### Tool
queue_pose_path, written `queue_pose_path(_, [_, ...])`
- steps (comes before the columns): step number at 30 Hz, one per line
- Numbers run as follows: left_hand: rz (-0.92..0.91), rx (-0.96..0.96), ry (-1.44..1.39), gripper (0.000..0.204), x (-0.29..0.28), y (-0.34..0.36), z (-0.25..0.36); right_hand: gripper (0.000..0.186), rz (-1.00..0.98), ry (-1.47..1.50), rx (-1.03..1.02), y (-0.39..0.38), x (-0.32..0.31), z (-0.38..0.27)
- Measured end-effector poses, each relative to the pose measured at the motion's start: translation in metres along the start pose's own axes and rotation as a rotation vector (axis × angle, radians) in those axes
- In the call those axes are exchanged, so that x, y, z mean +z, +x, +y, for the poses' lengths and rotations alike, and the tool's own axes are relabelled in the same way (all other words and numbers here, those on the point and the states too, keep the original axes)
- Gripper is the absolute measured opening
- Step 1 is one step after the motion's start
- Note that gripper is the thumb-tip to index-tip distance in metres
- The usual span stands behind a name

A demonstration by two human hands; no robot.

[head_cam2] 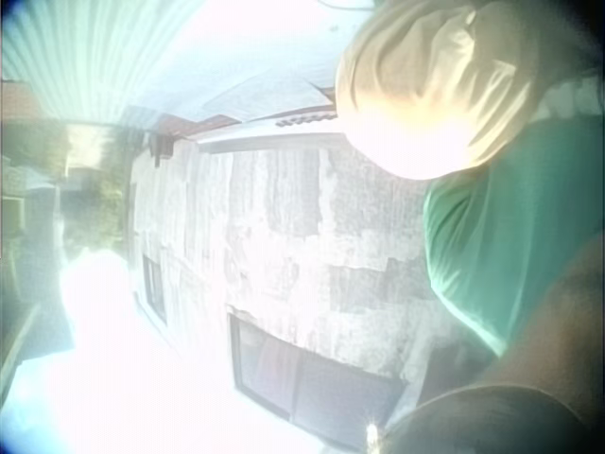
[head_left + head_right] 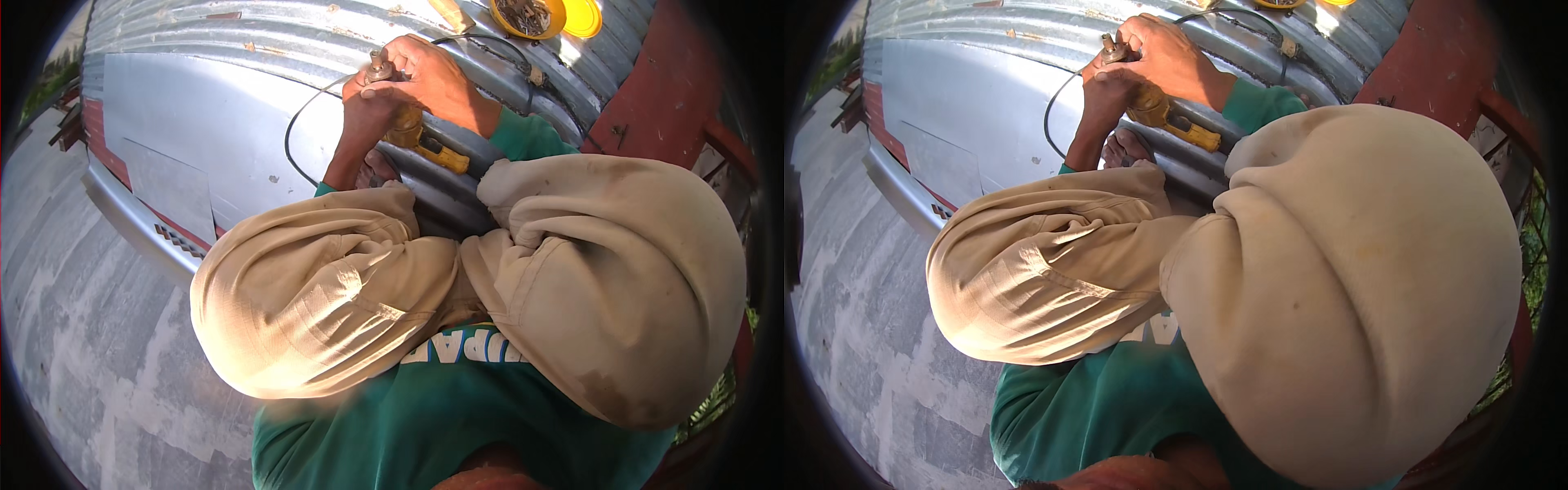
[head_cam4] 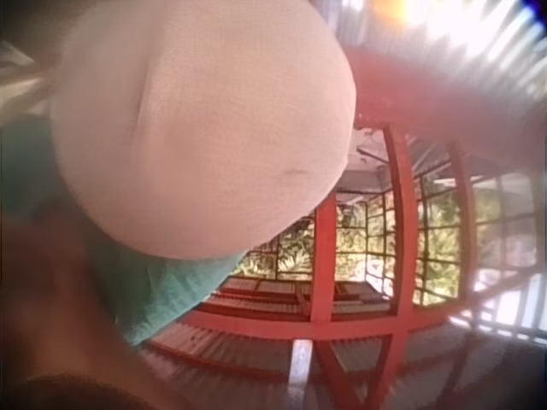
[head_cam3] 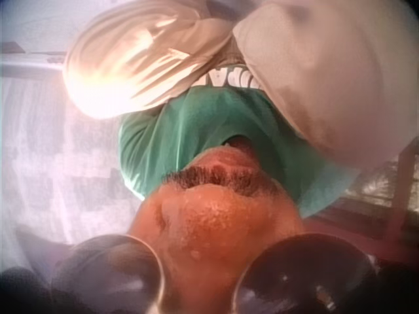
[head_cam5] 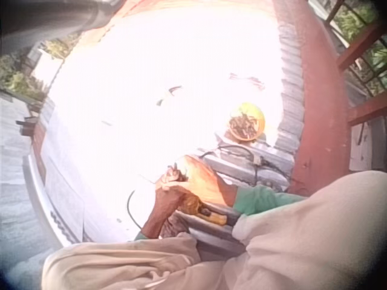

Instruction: Two workers install a metal sheet on a corrugated roof using a drill and hammer.

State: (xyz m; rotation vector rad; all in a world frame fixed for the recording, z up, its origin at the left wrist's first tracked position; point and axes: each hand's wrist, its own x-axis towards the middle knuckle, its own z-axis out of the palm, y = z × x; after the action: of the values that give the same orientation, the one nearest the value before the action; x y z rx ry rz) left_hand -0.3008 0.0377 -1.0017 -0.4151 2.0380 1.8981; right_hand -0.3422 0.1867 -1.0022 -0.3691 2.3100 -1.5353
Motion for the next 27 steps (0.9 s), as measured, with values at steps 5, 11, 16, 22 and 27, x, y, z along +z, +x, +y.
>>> queue_pose_path(5, [-0.085,-0.079,-0.011,0.021,0.000,-0.002,0.009,0.036,-0.061,0.062,-0.069,0.000,-0.007,0.001])
queue_pose_path(11, [-0.097,-0.023,-0.067,0.032,0.001,0.001,0.001,0.037,-0.137,0.113,-0.250,0.006,-0.014,0.012])
queue_pose_path(16, [-0.046,0.024,0.120,0.029,0.002,0.000,0.005,0.039,-0.034,0.137,0.081,0.001,-0.003,-0.007])
queue_pose_path(22, [-0.069,-0.045,0.071,0.021,0.001,0.004,0.004,0.034,-0.105,0.020,-0.223,0.006,-0.007,0.011])
queue_pose_path(27, [-0.061,-0.006,0.048,0.020,0.005,0.004,-0.002,0.033,-0.067,0.009,-0.240,0.004,-0.007,0.014])
